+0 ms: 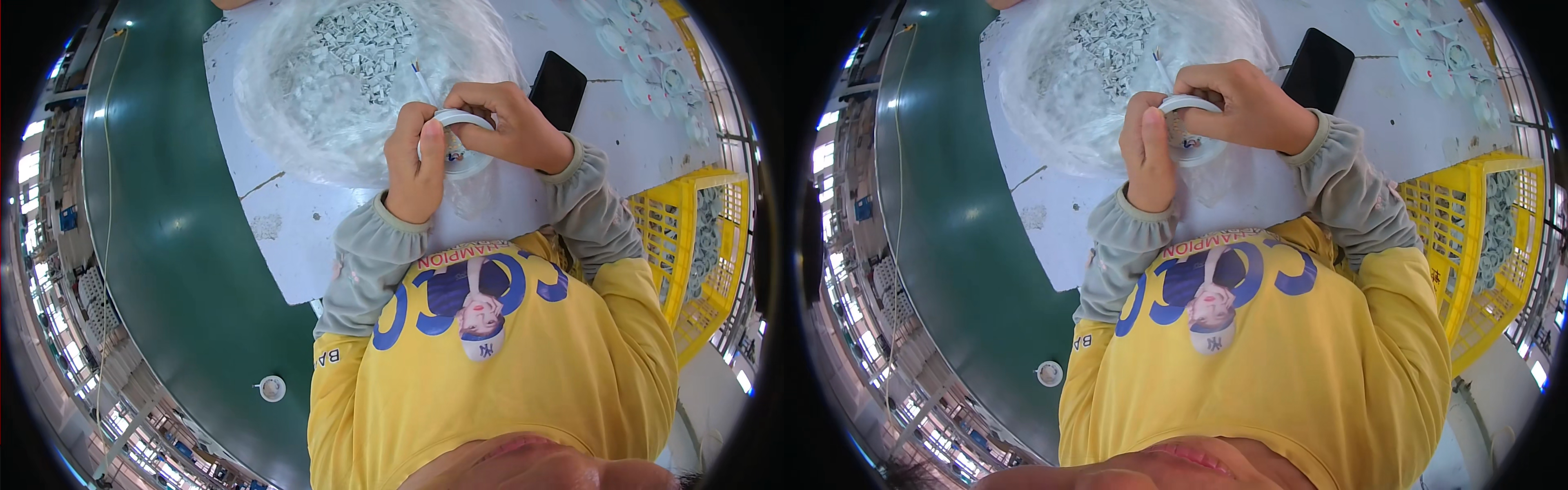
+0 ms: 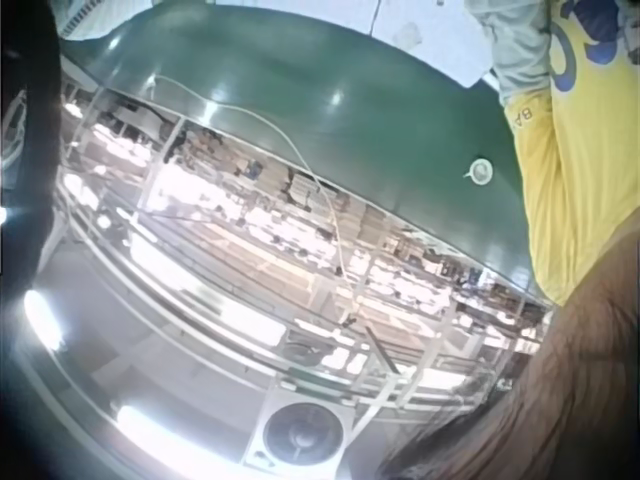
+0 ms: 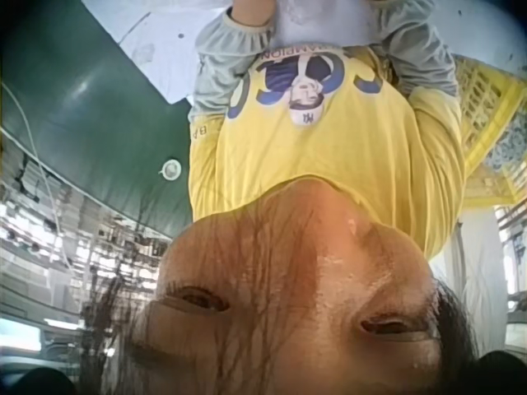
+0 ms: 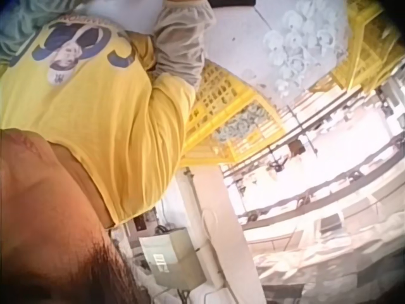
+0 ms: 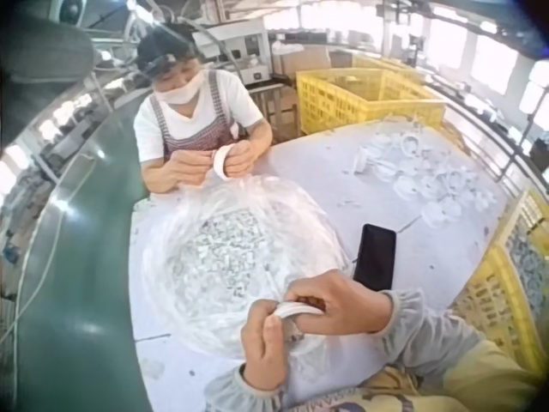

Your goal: Assembling LED light bulb components by inserting LEDs and wires into fixtures.

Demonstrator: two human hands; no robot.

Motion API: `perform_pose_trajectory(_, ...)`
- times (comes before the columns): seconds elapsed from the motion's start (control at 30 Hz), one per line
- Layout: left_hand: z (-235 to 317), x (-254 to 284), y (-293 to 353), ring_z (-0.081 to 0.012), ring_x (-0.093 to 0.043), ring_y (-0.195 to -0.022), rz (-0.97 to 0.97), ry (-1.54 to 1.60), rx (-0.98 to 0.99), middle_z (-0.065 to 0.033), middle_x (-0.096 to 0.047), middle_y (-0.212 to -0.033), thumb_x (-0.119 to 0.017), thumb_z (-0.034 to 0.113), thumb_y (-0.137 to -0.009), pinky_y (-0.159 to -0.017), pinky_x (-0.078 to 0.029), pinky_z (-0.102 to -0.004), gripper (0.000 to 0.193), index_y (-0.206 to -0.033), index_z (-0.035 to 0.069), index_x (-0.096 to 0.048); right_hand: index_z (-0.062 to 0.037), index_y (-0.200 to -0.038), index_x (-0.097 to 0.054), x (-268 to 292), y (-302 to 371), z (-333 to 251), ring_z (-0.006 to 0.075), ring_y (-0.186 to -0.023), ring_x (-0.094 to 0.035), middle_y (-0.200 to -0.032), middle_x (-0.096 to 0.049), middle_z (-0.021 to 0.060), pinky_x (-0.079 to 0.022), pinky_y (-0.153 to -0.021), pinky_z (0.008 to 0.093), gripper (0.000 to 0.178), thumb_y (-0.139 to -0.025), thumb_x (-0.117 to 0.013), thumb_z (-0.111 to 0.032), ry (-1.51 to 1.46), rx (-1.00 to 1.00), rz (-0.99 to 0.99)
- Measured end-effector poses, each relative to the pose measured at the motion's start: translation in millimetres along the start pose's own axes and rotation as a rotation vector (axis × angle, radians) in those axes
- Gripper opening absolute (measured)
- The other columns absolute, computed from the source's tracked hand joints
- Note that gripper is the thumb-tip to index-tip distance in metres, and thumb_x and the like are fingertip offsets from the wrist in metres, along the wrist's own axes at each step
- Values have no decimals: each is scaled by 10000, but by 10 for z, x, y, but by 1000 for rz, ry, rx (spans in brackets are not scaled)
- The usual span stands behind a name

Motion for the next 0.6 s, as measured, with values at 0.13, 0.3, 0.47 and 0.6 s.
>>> perform_pose_trajectory(0.13,53,-5,-13,-85,-404,-575,11,-41,-32,-41,-471,-627,-380,190,-915,-508,-342,-251,223,-851,-1,-474,4,-766,-537,6,1,-23,108,-467,-335,-525,-395,66,-297,-443,246,139,-700,-608,-97,1,12,32)
perform_pose_trajectory(0.3,69,-10,-14,-74,-377,-568,-11,5,19,-23,-451,-623,-353,220,-926,-504,-321,-239,265,-848,-2,-475,5,-739,-535,-4,6,22,97,-466,-334,-521,-395,58,-291,-438,246,137,-698,-610,-102,-8,3,37)
perform_pose_trajectory(0.47,60,-19,-23,-66,-375,-595,-61,68,53,-17,-453,-660,-340,250,-932,-524,-320,-228,300,-846,0,-481,5,-735,-538,-4,16,40,109,-456,-355,-516,-428,62,-305,-435,252,145,-698,-617,-110,-51,7,38)
perform_pose_trajectory(0.6,57,7,-34,-65,-382,-620,-84,102,70,-17,-459,-682,-351,249,-932,-548,-325,-226,296,-842,3,-489,0,-740,-540,34,16,-99,151,-436,-387,-520,-458,85,-323,-432,269,149,-690,-626,-110,91,29,20)
Point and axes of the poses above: each hand's wrist, its own y-axis away from the middle knuckle, its own x-axis out of the back of the hand, z = x × y, the point moved 4 cm from there along -y, towards the middle knuckle
